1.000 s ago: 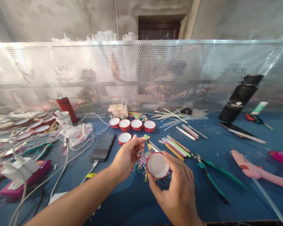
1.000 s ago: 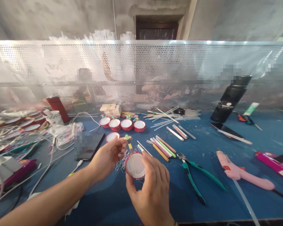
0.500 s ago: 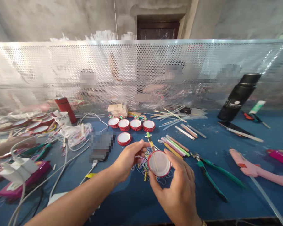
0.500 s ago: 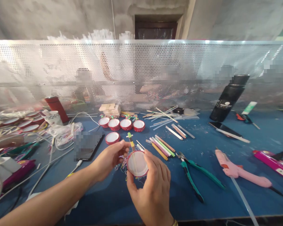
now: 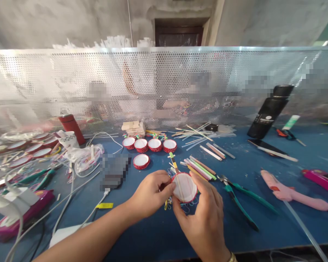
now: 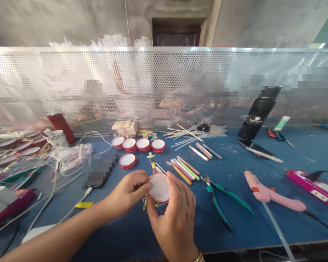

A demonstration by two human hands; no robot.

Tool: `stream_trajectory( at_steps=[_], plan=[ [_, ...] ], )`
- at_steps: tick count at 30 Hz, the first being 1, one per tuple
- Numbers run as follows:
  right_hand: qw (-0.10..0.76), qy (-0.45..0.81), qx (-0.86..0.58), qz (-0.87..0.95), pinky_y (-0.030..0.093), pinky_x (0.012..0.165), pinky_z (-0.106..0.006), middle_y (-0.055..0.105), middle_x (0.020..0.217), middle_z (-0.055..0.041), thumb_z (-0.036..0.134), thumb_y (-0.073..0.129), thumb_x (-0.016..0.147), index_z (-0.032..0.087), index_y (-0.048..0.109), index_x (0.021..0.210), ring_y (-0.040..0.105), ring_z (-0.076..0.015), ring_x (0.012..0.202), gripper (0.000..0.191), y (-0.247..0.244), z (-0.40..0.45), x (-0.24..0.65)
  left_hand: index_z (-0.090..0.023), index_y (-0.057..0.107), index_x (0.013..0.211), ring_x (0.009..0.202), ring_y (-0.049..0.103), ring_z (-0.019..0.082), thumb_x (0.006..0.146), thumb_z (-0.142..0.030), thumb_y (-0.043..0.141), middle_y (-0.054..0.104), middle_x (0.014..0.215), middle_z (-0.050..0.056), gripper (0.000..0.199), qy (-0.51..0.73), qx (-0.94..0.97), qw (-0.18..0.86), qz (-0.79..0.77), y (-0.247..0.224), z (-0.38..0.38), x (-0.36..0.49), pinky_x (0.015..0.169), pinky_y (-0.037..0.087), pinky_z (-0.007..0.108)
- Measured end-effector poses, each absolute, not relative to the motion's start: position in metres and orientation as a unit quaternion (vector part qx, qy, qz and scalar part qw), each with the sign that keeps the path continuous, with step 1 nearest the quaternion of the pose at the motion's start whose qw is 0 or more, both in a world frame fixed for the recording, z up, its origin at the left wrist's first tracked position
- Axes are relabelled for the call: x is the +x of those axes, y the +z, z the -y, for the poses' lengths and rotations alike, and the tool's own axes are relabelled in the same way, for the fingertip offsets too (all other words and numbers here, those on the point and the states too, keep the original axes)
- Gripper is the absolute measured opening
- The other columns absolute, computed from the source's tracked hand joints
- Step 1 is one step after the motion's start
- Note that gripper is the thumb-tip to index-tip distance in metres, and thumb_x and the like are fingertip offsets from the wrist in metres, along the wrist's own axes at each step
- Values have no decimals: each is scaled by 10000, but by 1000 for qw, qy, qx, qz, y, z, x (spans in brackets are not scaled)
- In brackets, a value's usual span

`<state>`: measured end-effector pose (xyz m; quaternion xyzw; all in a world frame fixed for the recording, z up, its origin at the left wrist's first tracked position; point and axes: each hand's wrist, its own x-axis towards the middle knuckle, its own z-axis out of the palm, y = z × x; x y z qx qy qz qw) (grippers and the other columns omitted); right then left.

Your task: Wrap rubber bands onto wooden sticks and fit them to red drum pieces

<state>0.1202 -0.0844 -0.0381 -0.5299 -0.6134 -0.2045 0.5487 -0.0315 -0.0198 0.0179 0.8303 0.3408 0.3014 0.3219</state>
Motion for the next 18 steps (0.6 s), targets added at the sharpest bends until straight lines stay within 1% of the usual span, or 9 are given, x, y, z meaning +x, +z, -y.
stream_trajectory(
  at_steps=[4,9,11,13,15,16,18],
  plan=[
    [547,-208,-527,616,517,1000,-519,667,1299,-199,369,728,878,119,497,1379,642,-327,1193,605,-38,85,121,-198,496,597,674,454,165,983,-323,531,461,715,8,407,321,817,356,-322,16,18,-32,633,311,295],
    [556,-189,-529,613,527,986,-519,676,1280,-188,386,731,878,133,499,1380,650,-323,1175,609,-37,85,122,-187,575,583,675,449,169,956,-428,589,476,699,14,444,347,778,415,-320,18,20,-30,635,304,294],
    [554,-182,-534,612,527,980,-522,680,1272,-184,395,734,874,139,507,1376,652,-325,1164,607,-37,85,122,-179,683,666,693,463,176,919,-483,630,527,717,26,399,391,722,453,-347,19,20,-29,655,322,295],
    [551,-179,-536,614,522,976,-528,680,1273,-182,410,733,871,148,508,1374,648,-330,1163,611,-36,86,122,-170,782,858,727,480,186,880,-543,657,572,762,39,395,447,642,498,-375,18,18,-28,676,344,296],
    [549,-182,-532,619,516,976,-531,679,1275,-181,420,735,866,148,506,1373,646,-332,1159,619,-37,87,122,-164,801,1017,756,487,187,865,-597,649,584,804,44,483,481,560,552,-388,18,15,-27,682,356,292],
    [549,-186,-529,620,512,978,-531,680,1272,-180,421,738,862,144,506,1372,648,-331,1154,625,-37,87,121,-160,799,1044,763,486,184,862,-621,638,578,811,42,521,488,523,581,-389,18,14,-27,678,358,288],
    [548,-192,-525,622,506,981,-530,684,1261,-180,419,745,857,133,503,1372,652,-328,1140,637,-37,88,121,-146,793,1038,766,484,173,846,-659,635,568,825,41,570,487,464,634,-381,19,12,-27,669,362,278]
  ],
)
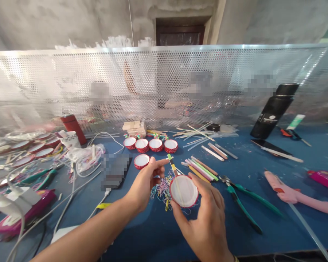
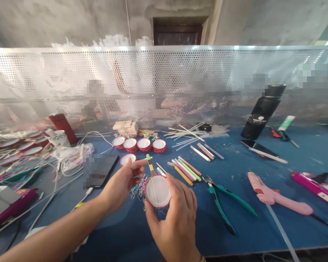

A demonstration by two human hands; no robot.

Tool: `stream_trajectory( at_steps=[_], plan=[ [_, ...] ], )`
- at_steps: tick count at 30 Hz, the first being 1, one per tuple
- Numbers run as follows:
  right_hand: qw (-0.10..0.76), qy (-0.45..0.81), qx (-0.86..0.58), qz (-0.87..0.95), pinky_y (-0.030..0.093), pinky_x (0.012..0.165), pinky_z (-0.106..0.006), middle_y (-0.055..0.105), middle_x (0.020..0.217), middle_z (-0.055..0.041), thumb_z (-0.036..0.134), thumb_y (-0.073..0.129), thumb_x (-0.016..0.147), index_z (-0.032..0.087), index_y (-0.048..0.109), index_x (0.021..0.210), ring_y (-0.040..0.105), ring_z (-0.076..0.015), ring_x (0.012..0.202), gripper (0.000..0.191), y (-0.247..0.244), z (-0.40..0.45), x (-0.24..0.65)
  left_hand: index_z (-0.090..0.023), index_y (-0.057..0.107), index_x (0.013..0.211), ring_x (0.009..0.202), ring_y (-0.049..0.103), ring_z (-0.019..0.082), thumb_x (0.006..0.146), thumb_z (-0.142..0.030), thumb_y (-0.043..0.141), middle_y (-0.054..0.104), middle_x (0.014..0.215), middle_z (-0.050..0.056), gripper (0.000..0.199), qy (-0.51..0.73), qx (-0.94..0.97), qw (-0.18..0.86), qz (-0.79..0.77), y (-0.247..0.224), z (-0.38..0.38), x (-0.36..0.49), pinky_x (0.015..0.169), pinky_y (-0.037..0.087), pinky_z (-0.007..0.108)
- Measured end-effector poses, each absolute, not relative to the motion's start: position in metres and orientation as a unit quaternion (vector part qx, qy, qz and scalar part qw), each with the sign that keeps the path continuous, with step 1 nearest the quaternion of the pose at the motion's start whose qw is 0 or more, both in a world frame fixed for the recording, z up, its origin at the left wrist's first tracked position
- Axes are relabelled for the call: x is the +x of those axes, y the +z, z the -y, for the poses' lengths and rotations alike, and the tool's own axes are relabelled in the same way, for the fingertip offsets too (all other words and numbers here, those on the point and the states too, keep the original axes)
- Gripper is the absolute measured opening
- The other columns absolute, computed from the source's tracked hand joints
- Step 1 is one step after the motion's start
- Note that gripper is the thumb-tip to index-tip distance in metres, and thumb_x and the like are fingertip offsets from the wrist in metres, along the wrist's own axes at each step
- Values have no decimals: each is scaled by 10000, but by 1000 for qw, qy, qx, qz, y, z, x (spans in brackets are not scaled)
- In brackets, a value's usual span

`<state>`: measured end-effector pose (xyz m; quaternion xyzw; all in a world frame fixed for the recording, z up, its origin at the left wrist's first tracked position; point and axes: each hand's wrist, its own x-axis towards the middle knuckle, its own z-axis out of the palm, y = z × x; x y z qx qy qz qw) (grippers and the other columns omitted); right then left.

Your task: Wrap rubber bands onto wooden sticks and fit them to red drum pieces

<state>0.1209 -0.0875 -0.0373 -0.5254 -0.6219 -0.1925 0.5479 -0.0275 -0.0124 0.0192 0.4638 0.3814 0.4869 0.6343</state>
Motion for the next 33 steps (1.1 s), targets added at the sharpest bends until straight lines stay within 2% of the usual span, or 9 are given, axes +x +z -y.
stream_trajectory(
  at_steps=[6,13,33],
  plan=[
    [538,-184,-517,640,496,981,-533,687,1253,-183,394,731,868,135,496,1368,649,-326,1130,610,-37,89,121,-121,771,966,732,462,145,854,-667,631,531,811,31,575,478,396,707,-340,25,14,-27,644,382,249],
    [510,-196,-519,657,474,962,-501,698,1237,-166,402,703,883,136,525,1348,645,-319,1133,564,-37,87,122,-130,747,894,712,480,147,867,-644,631,545,783,32,528,492,375,706,-345,27,14,-27,620,388,249],
    [503,-201,-530,653,477,958,-506,707,1222,-171,424,694,889,131,538,1339,660,-317,1110,559,-38,86,121,-108,770,931,722,459,135,845,-633,668,527,811,35,542,487,365,715,-345,32,16,-27,604,384,222]
  ],
)
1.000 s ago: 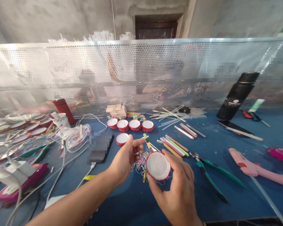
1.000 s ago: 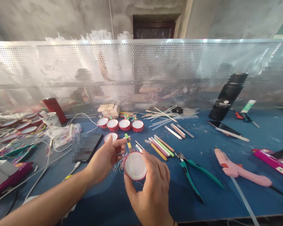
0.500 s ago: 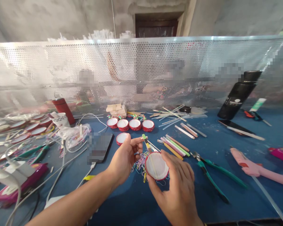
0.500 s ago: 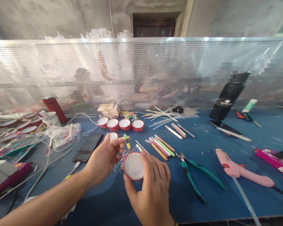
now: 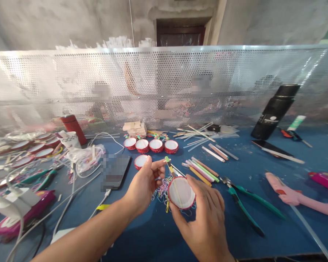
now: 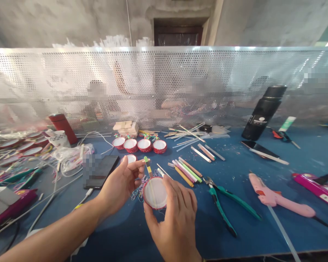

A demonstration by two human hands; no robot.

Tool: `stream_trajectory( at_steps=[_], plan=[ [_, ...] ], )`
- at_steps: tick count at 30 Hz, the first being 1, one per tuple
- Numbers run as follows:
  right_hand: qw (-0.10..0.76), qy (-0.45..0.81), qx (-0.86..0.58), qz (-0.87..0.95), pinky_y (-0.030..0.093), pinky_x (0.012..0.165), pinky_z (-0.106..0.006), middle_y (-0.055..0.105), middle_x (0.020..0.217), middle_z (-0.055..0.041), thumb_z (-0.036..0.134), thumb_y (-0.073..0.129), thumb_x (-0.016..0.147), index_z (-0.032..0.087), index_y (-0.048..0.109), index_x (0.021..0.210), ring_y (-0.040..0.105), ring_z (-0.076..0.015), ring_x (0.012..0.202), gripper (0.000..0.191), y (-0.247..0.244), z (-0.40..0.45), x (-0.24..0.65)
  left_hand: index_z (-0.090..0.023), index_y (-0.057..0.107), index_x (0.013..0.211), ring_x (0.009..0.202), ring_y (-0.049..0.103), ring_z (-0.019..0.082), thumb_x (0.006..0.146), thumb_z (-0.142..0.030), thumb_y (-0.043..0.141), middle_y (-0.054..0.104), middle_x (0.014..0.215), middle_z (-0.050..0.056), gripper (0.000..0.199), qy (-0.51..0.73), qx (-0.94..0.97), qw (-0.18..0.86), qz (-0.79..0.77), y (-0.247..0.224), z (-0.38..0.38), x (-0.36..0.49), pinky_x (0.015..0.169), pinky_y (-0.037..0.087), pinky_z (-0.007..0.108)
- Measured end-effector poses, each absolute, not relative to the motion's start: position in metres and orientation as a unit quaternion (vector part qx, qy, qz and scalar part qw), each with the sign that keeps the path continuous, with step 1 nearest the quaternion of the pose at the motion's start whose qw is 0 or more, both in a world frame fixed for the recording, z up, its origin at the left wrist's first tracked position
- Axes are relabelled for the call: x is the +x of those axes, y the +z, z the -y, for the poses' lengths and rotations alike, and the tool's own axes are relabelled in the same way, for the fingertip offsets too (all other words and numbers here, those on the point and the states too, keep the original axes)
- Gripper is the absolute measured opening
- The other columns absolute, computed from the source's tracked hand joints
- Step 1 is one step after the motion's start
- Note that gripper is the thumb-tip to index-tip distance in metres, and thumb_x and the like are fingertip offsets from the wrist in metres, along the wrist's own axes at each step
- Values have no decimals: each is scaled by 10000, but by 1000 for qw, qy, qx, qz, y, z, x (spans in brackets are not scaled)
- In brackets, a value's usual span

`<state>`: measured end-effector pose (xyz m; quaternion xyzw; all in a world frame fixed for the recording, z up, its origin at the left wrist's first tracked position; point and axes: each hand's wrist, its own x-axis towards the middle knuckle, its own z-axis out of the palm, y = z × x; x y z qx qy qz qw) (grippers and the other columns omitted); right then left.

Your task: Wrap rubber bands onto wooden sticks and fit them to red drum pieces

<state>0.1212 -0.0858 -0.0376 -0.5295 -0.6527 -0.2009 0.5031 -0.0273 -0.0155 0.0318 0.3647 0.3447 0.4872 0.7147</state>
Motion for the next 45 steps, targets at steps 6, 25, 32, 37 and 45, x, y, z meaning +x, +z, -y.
stream_trajectory(
  at_steps=[6,25,32,37,45],
  plan=[
    [512,-194,-532,646,478,950,-527,699,1223,-177,440,691,890,150,514,1374,653,-332,1093,591,-39,87,121,-123,754,1017,727,465,124,828,-644,672,530,842,20,560,471,389,699,-372,24,12,-29,622,365,228],
    [517,-189,-549,629,481,988,-529,673,1297,-176,437,668,913,163,497,1394,636,-338,1178,580,-41,85,122,-188,490,667,627,415,137,979,-613,425,477,655,-14,531,279,772,446,-357,3,13,-29,597,332,276],
    [488,-191,-536,662,480,1008,-539,654,1323,-166,410,659,912,185,511,1368,605,-341,1236,529,-30,88,126,-178,514,643,580,374,121,862,-731,516,442,595,-30,595,308,705,530,-357,7,14,-27,557,288,269],
    [447,-222,-526,688,468,1017,-533,675,1270,-170,391,665,902,159,499,1383,621,-333,1191,560,-9,89,130,-190,510,609,549,345,114,784,-788,567,417,550,-42,625,338,684,539,-357,9,14,-25,533,259,270],
    [427,-285,-530,675,428,1009,-512,729,1120,-156,478,690,873,144,535,1302,651,-331,1052,565,21,32,149,-146,669,745,558,417,126,801,-840,424,466,602,-19,738,430,608,546,-384,17,12,-28,558,322,279]
  ],
)
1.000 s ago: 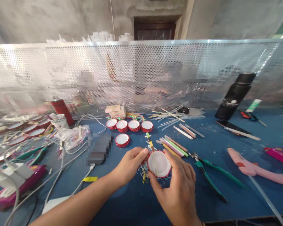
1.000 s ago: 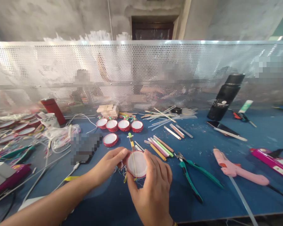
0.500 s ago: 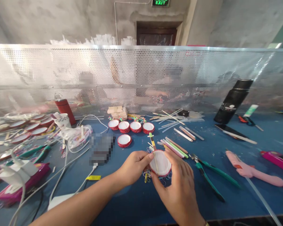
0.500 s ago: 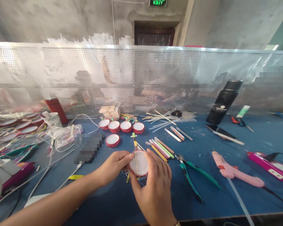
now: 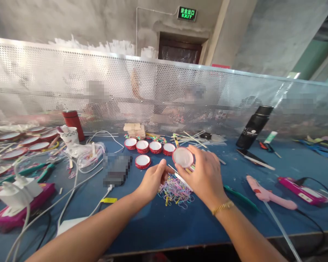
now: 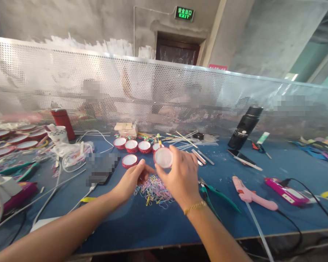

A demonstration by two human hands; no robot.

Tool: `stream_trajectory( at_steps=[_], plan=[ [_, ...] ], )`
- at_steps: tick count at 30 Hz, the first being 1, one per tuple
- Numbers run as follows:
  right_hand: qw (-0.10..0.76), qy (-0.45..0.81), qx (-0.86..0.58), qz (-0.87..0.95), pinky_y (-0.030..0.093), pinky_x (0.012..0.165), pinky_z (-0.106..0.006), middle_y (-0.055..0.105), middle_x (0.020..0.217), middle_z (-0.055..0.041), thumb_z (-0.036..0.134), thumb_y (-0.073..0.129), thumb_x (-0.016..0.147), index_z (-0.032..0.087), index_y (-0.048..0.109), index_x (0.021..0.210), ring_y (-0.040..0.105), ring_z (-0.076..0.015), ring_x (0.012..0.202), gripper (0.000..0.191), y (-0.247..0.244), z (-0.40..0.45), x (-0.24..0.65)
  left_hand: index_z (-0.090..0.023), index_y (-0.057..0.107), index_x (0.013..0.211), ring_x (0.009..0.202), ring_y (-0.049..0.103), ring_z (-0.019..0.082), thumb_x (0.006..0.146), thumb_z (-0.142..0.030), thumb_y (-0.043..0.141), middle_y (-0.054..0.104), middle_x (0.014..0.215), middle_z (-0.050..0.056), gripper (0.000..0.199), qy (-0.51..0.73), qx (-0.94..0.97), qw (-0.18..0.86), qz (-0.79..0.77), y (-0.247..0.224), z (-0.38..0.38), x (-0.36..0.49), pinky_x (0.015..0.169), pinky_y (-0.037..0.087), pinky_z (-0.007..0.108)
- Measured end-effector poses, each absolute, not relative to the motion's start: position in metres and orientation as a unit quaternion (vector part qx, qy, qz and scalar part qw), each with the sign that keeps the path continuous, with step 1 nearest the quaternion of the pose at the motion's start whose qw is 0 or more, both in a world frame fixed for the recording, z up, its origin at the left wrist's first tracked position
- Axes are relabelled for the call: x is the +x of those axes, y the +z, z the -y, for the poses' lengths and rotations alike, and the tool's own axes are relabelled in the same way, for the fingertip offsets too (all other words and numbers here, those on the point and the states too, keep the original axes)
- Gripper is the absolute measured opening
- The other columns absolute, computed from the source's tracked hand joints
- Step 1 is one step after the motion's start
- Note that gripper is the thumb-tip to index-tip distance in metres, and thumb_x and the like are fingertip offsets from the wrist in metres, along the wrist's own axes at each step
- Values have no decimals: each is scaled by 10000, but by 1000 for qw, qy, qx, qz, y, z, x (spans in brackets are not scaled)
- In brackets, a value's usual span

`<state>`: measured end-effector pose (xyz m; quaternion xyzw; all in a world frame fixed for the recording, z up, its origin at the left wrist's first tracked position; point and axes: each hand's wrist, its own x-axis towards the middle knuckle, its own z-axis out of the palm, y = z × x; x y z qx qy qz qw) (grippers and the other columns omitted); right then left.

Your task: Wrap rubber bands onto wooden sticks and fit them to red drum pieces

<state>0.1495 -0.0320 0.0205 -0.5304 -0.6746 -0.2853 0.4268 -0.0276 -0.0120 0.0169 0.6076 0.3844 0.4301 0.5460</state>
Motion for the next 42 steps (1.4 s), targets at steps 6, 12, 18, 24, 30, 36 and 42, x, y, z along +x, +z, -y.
stream_trajectory(
  at_steps=[6,12,18,24,30,36,42],
  plan=[
    [357,-188,-612,680,388,958,-448,747,1072,-164,485,680,839,138,558,1249,652,-334,1003,551,5,-67,166,-125,706,786,552,394,122,831,-797,439,442,591,-29,725,417,634,549,-351,7,11,-26,558,310,281],
    [333,-170,-628,683,347,959,-415,756,1048,-158,492,638,860,132,558,1243,663,-315,995,531,-10,-119,164,-118,719,807,566,378,118,896,-740,415,440,619,-31,698,401,666,527,-343,6,15,-26,560,293,278],
    [305,-162,-633,692,325,957,-394,758,1050,-150,475,664,850,139,567,1236,661,-302,1007,521,-15,-135,157,-133,717,817,590,414,134,948,-672,399,450,613,-29,639,391,690,509,-335,4,16,-28,586,329,279],
    [290,-160,-640,693,309,950,-382,754,1047,-143,485,645,867,144,557,1237,654,-296,1013,511,-19,-140,151,-137,724,829,603,430,139,967,-632,397,461,619,-28,609,388,702,494,-336,4,16,-28,603,337,279],
    [268,-155,-648,696,315,952,-390,756,1052,-143,478,639,880,142,550,1261,667,-293,1013,515,-19,-139,150,-133,724,819,606,425,143,955,-632,397,453,616,-23,612,385,699,494,-344,5,17,-27,598,335,279],
    [255,-153,-649,700,333,933,-386,756,1048,-158,465,626,884,126,537,1293,677,-296,999,538,-22,-138,150,-133,726,826,592,421,138,946,-666,403,449,610,-27,635,384,697,503,-339,4,16,-27,591,339,279],
    [282,-163,-637,698,366,944,-407,748,1117,-183,470,648,858,105,534,1317,674,-321,1023,597,-21,-134,154,-137,729,826,593,428,141,948,-677,394,464,610,-20,646,381,702,499,-335,4,16,-27,588,349,276]
  ],
)
